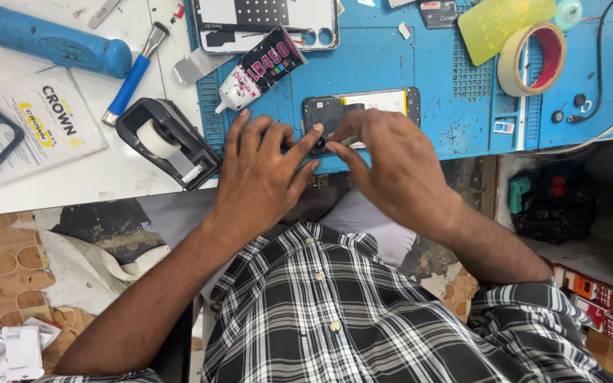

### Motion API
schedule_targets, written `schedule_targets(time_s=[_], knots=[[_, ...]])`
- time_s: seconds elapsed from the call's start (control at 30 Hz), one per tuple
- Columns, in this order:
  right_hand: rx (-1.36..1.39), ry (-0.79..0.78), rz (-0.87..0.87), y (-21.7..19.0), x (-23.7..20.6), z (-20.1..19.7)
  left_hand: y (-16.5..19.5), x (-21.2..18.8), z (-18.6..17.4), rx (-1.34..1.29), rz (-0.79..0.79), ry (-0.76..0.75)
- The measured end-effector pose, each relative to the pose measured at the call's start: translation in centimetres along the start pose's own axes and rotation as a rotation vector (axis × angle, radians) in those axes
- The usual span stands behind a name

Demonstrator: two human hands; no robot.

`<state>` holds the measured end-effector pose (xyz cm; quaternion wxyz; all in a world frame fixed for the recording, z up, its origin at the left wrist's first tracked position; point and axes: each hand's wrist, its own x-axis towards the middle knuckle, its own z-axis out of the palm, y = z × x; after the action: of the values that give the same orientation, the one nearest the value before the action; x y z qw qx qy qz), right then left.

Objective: The person uses a screwdriver to remove screws from the back of a disassembled smartphone and then places a black adhesive sheet over the camera module area. The phone remains open on the workbench throughout the clip.

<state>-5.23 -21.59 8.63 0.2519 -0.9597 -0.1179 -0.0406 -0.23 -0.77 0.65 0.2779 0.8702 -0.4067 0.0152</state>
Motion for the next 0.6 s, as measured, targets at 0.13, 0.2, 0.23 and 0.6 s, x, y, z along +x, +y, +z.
schedule_targets(time_s=[0.13, 0.2, 0.23, 0.6], knots=[[0.277, 0.117, 0.042, 3.4, -0.5, -1.5, -0.2, 0.0, 0.2, 0.012, 0.017, 0.001], [0.273, 0.261, 0.042, 6.1, -0.7, -2.9, -0.3, -0.1, 0.2, 0.026, 0.025, 0.005], [0.259, 0.326, 0.038, 7.6, -0.7, -3.7, -0.2, -0.1, 0.2, 0.015, 0.021, 0.004], [0.241, 0.320, -0.005, 15.9, -2.2, -2.8, -0.3, -0.3, 0.4, 0.023, 0.021, -0.006]])
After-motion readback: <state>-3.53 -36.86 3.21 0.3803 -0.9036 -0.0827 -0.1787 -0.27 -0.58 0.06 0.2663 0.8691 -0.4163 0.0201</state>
